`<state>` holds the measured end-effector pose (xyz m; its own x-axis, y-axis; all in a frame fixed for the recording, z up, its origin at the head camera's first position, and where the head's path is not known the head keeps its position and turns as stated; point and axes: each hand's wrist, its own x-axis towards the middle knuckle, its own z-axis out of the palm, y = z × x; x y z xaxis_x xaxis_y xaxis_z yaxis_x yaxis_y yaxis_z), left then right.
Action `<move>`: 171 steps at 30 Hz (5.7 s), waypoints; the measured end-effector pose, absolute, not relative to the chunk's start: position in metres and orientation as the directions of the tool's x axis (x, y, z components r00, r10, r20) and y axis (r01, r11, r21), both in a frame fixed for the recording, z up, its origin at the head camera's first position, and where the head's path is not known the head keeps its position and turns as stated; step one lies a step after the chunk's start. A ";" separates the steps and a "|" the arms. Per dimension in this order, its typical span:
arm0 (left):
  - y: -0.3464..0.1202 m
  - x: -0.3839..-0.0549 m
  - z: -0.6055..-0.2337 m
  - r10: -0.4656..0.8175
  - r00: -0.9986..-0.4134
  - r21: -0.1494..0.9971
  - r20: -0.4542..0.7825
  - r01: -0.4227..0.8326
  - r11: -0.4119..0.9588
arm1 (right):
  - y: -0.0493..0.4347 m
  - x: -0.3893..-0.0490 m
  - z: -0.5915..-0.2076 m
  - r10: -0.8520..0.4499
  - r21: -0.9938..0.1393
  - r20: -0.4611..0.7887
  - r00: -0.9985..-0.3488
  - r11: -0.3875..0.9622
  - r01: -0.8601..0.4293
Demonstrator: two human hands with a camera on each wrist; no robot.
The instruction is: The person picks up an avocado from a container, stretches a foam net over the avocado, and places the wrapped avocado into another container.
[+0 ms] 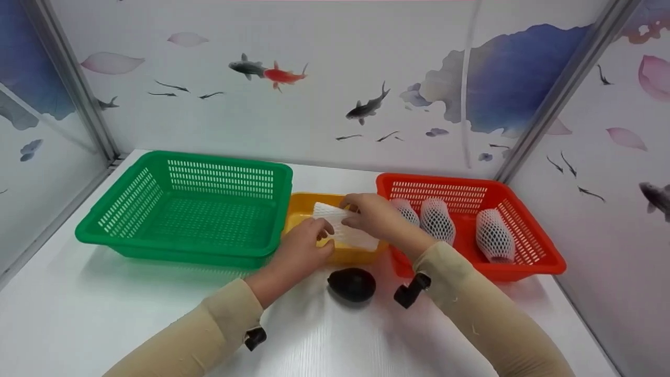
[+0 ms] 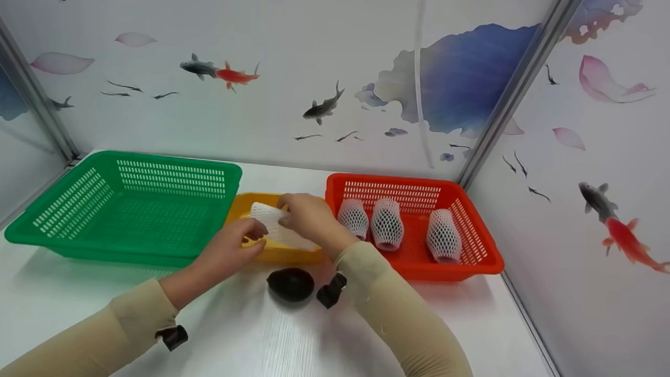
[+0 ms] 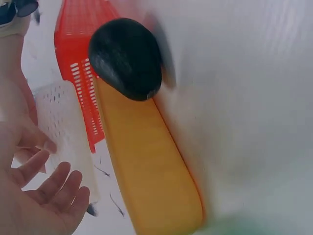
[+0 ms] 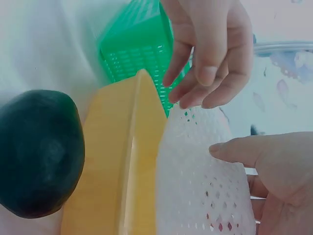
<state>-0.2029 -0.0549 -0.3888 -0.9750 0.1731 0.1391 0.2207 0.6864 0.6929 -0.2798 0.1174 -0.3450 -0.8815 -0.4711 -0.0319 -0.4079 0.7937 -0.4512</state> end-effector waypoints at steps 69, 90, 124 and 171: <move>-0.034 -0.190 -0.407 -0.226 -0.962 0.982 -0.151 -0.121 -0.144 | 0.152 -0.204 -0.398 -0.619 -0.270 -0.004 -0.786 0.757 -0.595; -0.034 -0.196 -0.401 -0.259 -0.948 0.940 -0.182 -0.091 -0.328 | 0.158 -0.197 -0.425 -0.611 -0.340 -0.031 -0.791 0.751 -0.566; -0.025 -0.194 -0.375 -0.221 -0.937 0.705 -0.271 -0.037 -0.708 | 0.194 -0.180 -0.388 -0.400 -0.758 0.223 -0.889 0.502 -0.416; 0.005 -0.186 -0.376 -0.225 -0.919 0.566 -0.324 0.003 -0.824 | 0.173 -0.180 -0.397 -0.503 -0.847 0.407 -0.762 0.105 -0.522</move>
<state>-0.1864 0.0052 -0.3756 -0.9190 -0.2252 -0.3236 0.0025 -0.8242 0.5663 -0.1805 0.1729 -0.3969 -0.7620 -0.5034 0.4074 -0.5217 0.1046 -0.8467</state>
